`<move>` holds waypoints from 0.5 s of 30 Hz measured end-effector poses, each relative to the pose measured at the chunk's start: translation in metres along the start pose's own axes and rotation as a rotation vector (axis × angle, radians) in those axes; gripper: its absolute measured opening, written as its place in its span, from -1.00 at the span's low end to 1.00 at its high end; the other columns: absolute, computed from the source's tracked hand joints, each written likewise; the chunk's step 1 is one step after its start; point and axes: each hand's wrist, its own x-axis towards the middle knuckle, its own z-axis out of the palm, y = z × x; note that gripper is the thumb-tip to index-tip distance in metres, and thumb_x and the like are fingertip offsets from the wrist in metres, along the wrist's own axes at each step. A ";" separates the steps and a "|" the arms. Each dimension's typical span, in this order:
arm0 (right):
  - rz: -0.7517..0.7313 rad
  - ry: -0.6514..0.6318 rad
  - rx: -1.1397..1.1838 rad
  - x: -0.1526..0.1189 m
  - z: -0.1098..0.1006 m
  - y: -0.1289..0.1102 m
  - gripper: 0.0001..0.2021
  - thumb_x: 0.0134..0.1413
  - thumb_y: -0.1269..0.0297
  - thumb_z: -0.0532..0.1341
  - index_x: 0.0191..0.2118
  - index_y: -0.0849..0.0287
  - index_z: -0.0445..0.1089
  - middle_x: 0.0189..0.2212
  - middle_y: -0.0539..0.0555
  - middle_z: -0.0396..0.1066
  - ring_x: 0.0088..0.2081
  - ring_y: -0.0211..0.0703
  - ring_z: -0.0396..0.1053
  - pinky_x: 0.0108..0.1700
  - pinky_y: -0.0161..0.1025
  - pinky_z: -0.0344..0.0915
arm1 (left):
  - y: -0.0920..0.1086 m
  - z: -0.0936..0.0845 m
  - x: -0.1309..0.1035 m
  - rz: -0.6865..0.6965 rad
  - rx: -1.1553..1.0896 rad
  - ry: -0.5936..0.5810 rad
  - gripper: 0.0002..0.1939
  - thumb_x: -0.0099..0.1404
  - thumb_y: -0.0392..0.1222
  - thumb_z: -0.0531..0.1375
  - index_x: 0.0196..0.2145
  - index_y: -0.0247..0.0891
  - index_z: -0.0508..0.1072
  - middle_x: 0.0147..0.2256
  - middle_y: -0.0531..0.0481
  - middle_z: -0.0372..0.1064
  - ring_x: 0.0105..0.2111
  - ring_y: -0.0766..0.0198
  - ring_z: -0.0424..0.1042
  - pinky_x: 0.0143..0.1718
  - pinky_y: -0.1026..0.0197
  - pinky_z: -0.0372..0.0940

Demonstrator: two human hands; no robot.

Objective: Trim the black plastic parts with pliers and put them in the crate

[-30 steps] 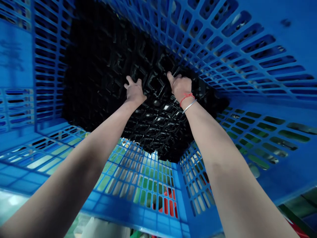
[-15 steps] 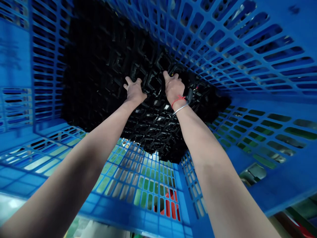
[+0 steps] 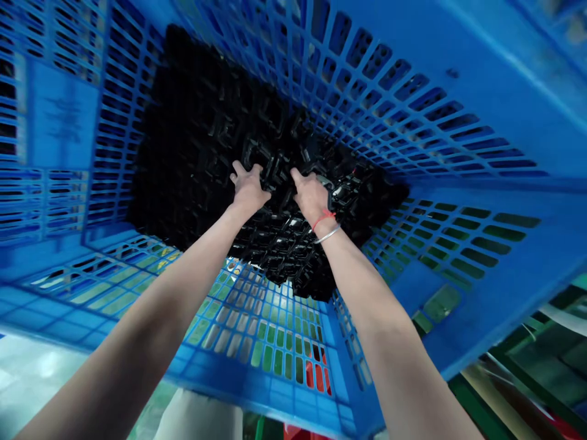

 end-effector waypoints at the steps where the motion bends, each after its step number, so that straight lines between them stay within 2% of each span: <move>1: -0.003 -0.020 0.015 -0.009 -0.001 -0.003 -0.48 0.15 0.32 0.13 0.21 0.02 0.04 -0.11 0.21 0.25 -0.19 -0.03 0.36 -0.26 -0.25 0.26 | -0.002 -0.002 -0.007 0.009 0.011 0.001 -0.38 0.07 -0.26 0.27 0.09 -0.15 0.21 0.19 -0.21 -0.13 0.11 -0.23 0.14 0.13 -0.14 0.07; 5: 0.008 -0.170 0.072 -0.054 0.000 -0.018 -0.47 0.18 0.33 0.11 0.24 -0.02 -0.01 -0.04 0.23 0.20 -0.13 -0.03 0.34 -0.19 -0.25 0.25 | -0.011 -0.002 -0.046 0.057 0.058 -0.053 -0.43 0.09 -0.24 0.25 0.07 -0.20 0.24 0.18 -0.24 -0.10 0.12 -0.21 0.12 0.15 -0.07 0.04; 8: 0.015 -0.256 0.083 -0.096 0.008 -0.026 -0.47 0.14 0.37 0.14 0.22 -0.03 0.04 -0.11 0.19 0.24 -0.18 -0.08 0.38 -0.24 -0.29 0.25 | -0.022 0.006 -0.084 0.055 0.054 -0.202 -0.43 0.09 -0.24 0.24 0.07 -0.26 0.24 0.19 -0.29 -0.13 0.14 -0.21 0.07 0.17 -0.06 0.00; 12: 0.020 -0.373 0.099 -0.159 0.015 -0.030 -0.48 0.12 0.39 0.14 0.20 -0.05 0.09 -0.12 0.14 0.27 -0.19 -0.14 0.39 -0.28 -0.35 0.25 | -0.036 0.017 -0.142 0.063 0.040 -0.320 -0.49 0.04 -0.29 0.24 -0.01 -0.29 0.33 0.09 -0.29 0.03 0.07 -0.16 0.16 0.10 -0.07 0.07; 15: 0.034 -0.442 0.110 -0.204 0.013 -0.032 -0.48 0.09 0.41 0.14 0.18 -0.05 0.13 -0.14 0.12 0.29 -0.21 -0.17 0.40 -0.31 -0.37 0.24 | -0.040 0.017 -0.184 0.080 0.024 -0.374 -0.51 0.02 -0.31 0.23 -0.04 -0.29 0.35 0.01 -0.25 0.09 0.04 -0.10 0.18 0.07 -0.03 0.11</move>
